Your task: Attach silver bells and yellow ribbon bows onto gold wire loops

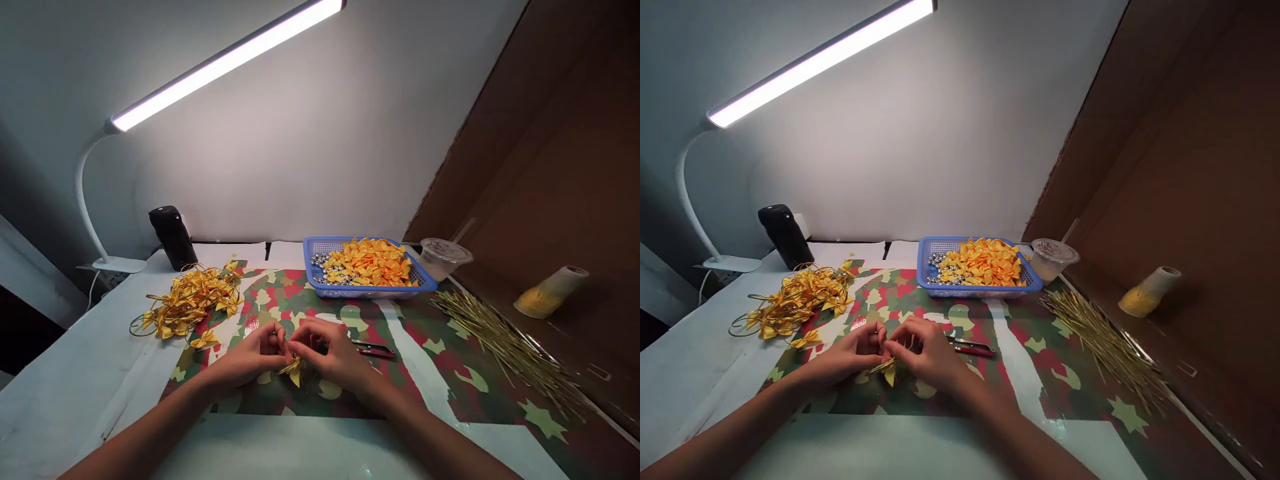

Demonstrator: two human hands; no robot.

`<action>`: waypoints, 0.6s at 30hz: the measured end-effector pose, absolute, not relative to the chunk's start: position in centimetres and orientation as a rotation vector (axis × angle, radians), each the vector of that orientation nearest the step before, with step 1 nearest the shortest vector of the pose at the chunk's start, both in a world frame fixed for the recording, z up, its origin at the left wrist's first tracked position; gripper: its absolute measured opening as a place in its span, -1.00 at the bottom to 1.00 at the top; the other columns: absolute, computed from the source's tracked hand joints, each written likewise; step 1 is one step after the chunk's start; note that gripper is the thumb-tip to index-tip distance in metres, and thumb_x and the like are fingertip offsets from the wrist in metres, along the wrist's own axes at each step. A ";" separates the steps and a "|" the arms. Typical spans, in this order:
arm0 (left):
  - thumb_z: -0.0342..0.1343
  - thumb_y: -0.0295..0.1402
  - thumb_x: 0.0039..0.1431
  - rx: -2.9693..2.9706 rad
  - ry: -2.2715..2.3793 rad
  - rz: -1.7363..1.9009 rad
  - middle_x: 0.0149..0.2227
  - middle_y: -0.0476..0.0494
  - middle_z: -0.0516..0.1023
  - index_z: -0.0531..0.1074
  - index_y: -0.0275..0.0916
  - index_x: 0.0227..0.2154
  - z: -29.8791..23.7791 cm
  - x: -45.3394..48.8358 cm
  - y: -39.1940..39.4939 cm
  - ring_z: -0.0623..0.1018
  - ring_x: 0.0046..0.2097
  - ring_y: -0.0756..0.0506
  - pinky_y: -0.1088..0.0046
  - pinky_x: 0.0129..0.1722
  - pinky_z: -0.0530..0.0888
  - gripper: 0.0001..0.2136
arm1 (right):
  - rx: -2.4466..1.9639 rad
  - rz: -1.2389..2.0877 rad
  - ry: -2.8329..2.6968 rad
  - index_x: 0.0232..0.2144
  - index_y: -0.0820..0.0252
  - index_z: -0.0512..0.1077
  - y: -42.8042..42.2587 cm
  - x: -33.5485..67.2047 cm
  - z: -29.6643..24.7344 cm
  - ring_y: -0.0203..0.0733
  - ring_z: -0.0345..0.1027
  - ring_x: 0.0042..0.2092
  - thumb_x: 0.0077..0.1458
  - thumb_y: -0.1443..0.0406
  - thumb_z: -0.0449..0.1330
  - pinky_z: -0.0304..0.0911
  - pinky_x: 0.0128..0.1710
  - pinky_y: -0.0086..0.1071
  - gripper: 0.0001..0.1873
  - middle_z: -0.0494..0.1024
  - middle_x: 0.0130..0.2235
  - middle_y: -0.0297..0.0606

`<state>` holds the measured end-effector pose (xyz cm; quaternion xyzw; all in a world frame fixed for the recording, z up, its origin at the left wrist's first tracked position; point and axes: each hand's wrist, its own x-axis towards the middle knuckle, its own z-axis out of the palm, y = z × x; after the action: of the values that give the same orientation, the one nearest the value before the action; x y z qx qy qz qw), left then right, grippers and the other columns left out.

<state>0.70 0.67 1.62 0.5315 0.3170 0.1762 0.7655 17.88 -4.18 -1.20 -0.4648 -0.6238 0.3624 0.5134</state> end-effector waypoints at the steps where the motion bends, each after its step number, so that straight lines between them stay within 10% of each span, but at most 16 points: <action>1: 0.38 -0.38 -0.17 1.158 0.691 0.388 -0.52 0.08 0.40 0.23 -0.22 -0.50 1.6 0.7 0.7 0.36 -0.47 0.07 0.64 -0.49 0.27 -0.65 | -1.109 0.893 -1.534 -0.52 0.15 0.50 -4.2 17.8 -1.3 -0.28 0.21 -0.48 0.01 0.21 0.26 0.10 -0.49 -0.42 -0.84 0.41 -0.51 -0.36; 18: 0.33 -0.42 -0.13 1.220 0.712 0.396 -0.54 0.10 0.39 0.24 -0.22 -0.49 1.3 0.6 1.0 0.32 -0.49 0.08 0.62 -0.51 0.23 -0.70 | -0.960 1.286 -1.434 -0.48 0.23 0.47 -3.8 18.1 -1.9 -0.32 0.24 -0.49 -0.02 0.01 0.26 0.10 -0.48 -0.44 -0.63 0.45 -0.50 -0.34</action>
<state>0.61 1.04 1.28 0.5569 0.3248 0.1807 0.7428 18.09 -3.75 -1.85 -0.3924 -0.5864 0.5260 0.4749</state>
